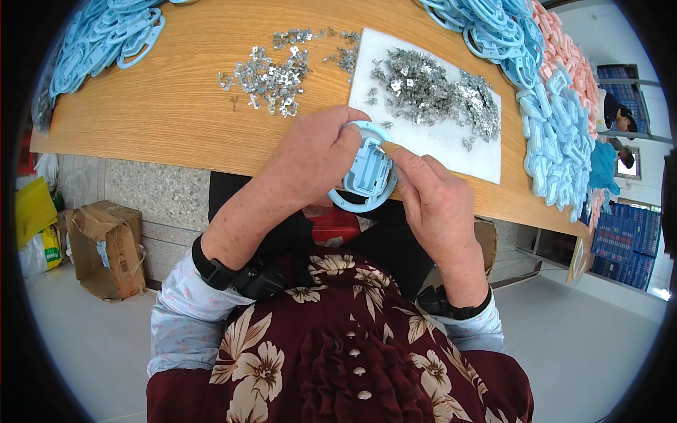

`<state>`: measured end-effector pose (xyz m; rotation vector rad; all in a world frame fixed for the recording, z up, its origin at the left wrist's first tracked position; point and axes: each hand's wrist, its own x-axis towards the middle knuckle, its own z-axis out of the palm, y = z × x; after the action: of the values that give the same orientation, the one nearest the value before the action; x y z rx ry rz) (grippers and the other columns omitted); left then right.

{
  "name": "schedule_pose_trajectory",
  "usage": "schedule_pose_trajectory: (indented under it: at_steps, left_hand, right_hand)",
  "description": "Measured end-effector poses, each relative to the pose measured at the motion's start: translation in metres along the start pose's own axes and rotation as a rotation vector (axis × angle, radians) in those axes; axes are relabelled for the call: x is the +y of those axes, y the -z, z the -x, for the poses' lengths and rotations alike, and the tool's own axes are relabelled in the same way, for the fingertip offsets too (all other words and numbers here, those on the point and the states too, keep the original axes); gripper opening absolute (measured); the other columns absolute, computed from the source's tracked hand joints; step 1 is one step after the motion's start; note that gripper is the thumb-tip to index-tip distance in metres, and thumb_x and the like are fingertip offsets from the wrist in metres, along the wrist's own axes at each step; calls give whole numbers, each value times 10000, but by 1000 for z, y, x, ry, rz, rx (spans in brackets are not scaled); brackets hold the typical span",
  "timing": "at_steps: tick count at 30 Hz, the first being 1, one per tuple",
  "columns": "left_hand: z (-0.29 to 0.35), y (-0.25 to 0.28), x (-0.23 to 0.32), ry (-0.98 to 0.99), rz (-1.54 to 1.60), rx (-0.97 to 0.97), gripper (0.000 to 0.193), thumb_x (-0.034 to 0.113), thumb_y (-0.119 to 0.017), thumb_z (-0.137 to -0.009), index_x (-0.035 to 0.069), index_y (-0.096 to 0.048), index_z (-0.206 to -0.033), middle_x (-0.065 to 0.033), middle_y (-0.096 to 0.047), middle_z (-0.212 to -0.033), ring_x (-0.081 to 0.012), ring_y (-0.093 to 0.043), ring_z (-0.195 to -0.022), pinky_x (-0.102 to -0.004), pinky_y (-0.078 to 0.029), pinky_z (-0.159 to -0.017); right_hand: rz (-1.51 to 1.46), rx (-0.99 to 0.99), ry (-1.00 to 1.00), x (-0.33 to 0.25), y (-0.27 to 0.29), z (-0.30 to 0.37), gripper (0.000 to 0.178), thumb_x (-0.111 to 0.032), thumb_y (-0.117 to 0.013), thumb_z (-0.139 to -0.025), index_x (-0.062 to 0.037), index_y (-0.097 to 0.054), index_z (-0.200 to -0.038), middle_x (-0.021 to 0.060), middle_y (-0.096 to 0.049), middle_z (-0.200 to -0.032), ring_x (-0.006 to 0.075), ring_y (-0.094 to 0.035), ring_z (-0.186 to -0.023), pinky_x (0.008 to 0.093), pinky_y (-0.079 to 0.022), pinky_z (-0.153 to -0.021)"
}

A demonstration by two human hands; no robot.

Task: Manually assembling small metal hooks or clips into a blue circular plastic component.

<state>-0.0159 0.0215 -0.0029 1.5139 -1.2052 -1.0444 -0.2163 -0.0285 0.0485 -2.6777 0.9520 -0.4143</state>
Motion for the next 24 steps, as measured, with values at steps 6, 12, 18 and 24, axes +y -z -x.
schedule_pose_trajectory:
  at_steps: [6,12,18,24]
  left_hand:
    - [0,1,2,1,-7,3,354,183,-458,-1010,-50,-633,-1211,-112,-715,-926,-161,-680,-808,-309,-548,-709]
    - [1,1,2,1,-14,18,362,189,-465,-999,-55,-639,-1202,-128,-717,-934,-175,-684,-805,-323,-555,-705]
    - [1,0,2,1,-23,20,363,186,-461,-1000,-58,-638,-1202,-137,-719,-944,-184,-690,-810,-323,-556,-706]
    - [0,0,0,-46,-67,40,352,175,-448,-1005,-67,-639,-1175,-157,-722,-946,-222,-697,-827,-345,-552,-764]
  right_hand:
    - [196,3,53,-3,-4,-1,401,-83,-687,-834,-217,-701,-1211,49,-559,-712,263,-626,-622,387,-506,-548]
    - [141,-2,58,1,1,-2,376,-79,-679,-838,-203,-699,-1192,57,-609,-731,266,-640,-637,385,-504,-547]
    - [155,-25,65,-5,8,-7,346,-86,-670,-850,-169,-687,-1185,65,-652,-728,275,-662,-654,393,-517,-566]
    - [120,-83,54,-8,14,-12,265,-88,-645,-881,-132,-689,-1139,109,-669,-744,319,-677,-703,414,-523,-582]
